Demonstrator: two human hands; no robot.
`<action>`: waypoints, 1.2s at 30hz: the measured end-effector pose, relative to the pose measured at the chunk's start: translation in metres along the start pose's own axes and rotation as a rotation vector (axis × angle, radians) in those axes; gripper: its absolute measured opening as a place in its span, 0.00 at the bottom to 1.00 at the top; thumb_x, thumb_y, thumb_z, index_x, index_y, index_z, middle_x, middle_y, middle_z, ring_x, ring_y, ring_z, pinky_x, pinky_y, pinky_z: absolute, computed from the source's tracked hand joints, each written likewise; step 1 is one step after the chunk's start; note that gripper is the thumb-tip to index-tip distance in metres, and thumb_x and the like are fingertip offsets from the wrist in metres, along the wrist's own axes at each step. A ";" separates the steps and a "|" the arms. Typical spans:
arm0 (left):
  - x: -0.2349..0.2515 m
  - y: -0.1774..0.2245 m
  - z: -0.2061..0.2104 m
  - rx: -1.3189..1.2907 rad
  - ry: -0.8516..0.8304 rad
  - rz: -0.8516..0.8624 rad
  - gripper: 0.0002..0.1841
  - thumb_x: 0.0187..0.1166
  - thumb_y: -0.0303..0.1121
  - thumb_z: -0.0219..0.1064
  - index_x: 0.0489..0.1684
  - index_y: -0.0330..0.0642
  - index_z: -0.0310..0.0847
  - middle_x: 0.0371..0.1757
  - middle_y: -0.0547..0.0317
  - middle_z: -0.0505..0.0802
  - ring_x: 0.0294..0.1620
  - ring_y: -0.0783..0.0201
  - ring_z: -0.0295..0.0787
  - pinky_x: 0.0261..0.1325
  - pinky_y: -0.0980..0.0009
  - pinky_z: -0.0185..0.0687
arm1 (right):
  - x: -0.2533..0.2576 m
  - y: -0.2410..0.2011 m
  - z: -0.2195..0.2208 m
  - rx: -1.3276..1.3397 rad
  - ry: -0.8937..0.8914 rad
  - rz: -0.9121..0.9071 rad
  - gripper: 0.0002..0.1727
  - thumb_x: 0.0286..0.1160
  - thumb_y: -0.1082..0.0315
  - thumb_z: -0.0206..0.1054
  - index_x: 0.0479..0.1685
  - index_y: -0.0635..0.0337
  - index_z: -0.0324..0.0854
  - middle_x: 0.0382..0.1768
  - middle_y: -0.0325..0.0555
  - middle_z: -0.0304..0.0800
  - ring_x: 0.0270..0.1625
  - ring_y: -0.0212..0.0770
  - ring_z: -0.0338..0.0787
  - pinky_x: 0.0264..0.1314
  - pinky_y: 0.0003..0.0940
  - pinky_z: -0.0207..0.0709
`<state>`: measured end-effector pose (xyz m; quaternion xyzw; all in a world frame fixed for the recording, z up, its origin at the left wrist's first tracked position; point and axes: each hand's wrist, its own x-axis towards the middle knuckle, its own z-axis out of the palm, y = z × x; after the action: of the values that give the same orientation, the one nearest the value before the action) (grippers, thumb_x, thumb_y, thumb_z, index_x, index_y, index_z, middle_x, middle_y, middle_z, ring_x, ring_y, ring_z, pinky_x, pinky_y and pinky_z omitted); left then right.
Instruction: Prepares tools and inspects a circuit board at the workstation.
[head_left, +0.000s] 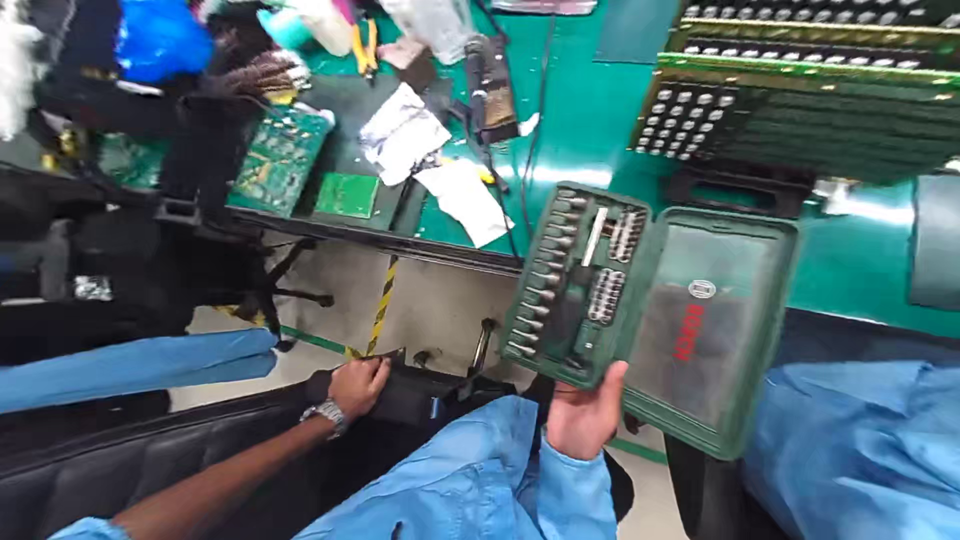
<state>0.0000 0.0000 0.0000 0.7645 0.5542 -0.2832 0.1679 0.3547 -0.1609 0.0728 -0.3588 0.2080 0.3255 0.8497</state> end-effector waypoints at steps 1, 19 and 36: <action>0.003 -0.005 0.001 -0.020 -0.002 -0.008 0.35 0.89 0.49 0.37 0.36 0.26 0.85 0.39 0.25 0.91 0.52 0.24 0.89 0.52 0.26 0.76 | 0.010 0.014 -0.023 -0.005 -0.103 -0.050 0.25 0.80 0.45 0.68 0.65 0.53 0.79 0.52 0.44 0.95 0.55 0.39 0.95 0.55 0.41 0.92; 0.029 -0.158 0.003 -0.259 0.266 0.207 0.38 0.92 0.57 0.35 0.34 0.30 0.82 0.33 0.32 0.88 0.46 0.31 0.89 0.47 0.30 0.73 | -0.007 0.083 0.003 -0.315 -0.077 -0.350 0.25 0.91 0.46 0.49 0.74 0.51 0.72 0.58 0.50 0.89 0.56 0.49 0.92 0.52 0.51 0.88; 0.032 0.080 -0.089 -0.429 0.576 1.221 0.37 0.80 0.56 0.68 0.83 0.41 0.70 0.77 0.47 0.82 0.75 0.49 0.80 0.76 0.48 0.78 | 0.015 0.116 0.024 -0.464 -0.082 -0.497 0.32 0.89 0.46 0.58 0.88 0.46 0.60 0.70 0.56 0.83 0.61 0.55 0.91 0.51 0.57 0.90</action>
<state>0.1040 0.0485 0.0449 0.9332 0.0926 0.1906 0.2901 0.2872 -0.0754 0.0246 -0.5689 0.0000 0.1614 0.8064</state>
